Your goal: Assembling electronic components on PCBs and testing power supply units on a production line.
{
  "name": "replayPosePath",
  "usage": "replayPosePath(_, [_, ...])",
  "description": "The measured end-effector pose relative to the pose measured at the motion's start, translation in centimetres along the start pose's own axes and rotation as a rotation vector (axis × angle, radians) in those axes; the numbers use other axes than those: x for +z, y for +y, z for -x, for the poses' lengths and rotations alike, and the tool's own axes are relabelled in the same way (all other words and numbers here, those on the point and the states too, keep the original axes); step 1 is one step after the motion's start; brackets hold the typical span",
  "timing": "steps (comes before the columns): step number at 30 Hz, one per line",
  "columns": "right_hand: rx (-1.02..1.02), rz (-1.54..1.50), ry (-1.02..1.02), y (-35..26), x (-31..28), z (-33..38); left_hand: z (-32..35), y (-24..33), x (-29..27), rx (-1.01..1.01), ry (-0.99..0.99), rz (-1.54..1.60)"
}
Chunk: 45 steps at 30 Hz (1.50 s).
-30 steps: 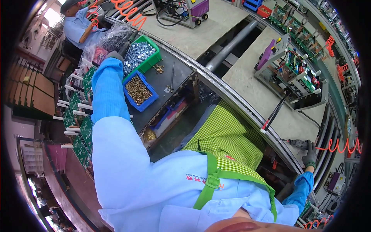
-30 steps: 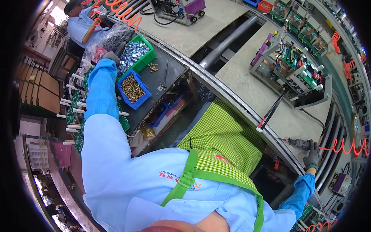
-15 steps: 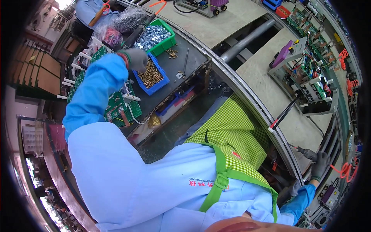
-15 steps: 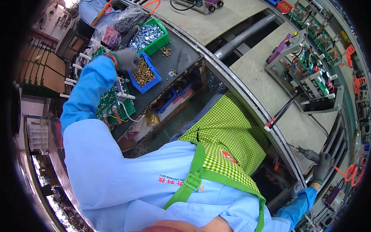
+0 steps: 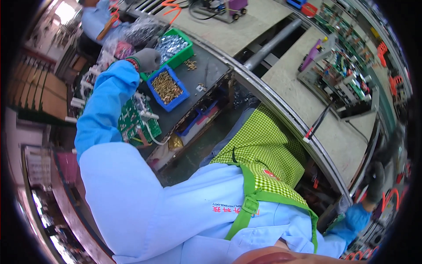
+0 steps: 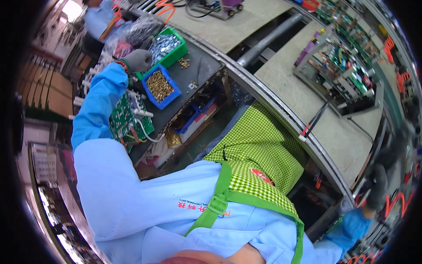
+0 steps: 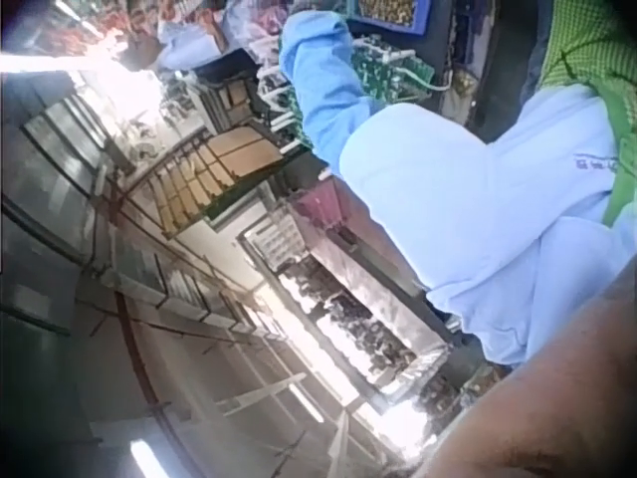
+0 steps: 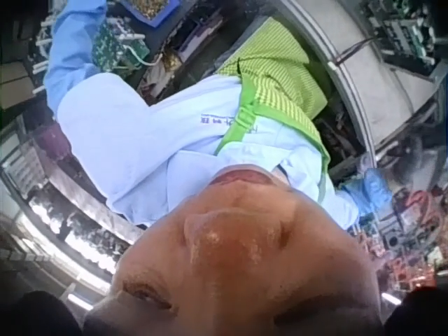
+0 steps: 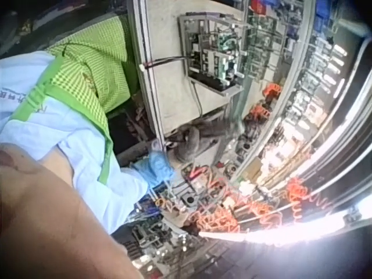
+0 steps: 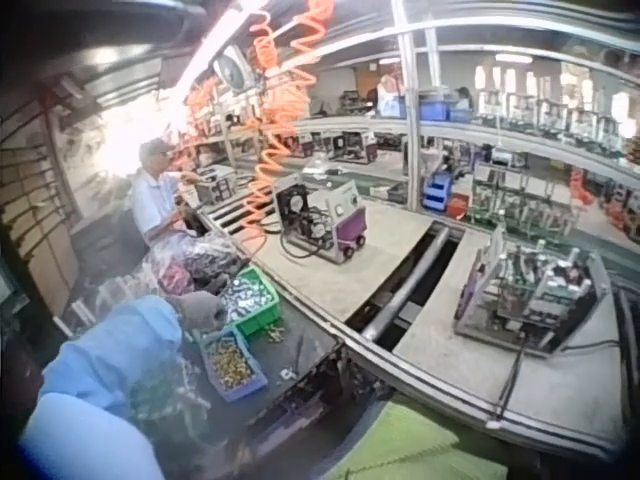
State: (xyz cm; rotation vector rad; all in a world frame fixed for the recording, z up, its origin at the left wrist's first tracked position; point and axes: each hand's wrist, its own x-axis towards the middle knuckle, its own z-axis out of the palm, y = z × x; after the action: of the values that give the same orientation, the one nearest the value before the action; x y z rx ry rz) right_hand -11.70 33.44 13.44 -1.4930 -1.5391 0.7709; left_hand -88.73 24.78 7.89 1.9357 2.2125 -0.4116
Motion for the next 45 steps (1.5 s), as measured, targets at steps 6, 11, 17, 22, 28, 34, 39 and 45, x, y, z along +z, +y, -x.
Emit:
replayPosePath(6, [0.445, -0.669, -0.593, -2.5, 14.1, 7.4, -8.2, 19.1, -6.3, 0.591, 0.091, 1.205])
replayPosePath(11, [0.524, -0.725, -0.615, -1.1, 16.9, 11.3, -12.1, 34.9, -6.0, 0.562, -0.400, 1.810])
replayPosePath(17, [0.591, -0.718, -0.452, 1.8, 14.7, 14.4, -13.0, 45.9, -2.2, 0.435, -0.914, 2.265])
replayPosePath(22, [0.650, -0.677, -0.334, 4.0, 13.7, 15.8, -13.6, 51.5, -1.4, 0.303, -0.938, 2.090])
replayPosePath(28, [0.646, -0.639, -0.270, 5.9, 13.1, 16.0, -15.2, 54.5, 0.2, 0.543, -0.784, 1.715])
replayPosePath(34, [0.692, -0.673, -0.236, 7.4, 13.7, 14.9, -17.5, 55.9, 1.5, 0.477, -0.820, 1.653])
replayPosePath(39, [0.649, -0.565, -0.211, 8.4, 15.3, 13.8, -18.8, 55.6, 1.1, 0.463, -0.741, 1.526])
replayPosePath(45, [0.647, -0.504, -0.111, 9.5, 17.1, 12.7, -20.7, 56.4, 1.4, 0.411, -0.797, 1.465])
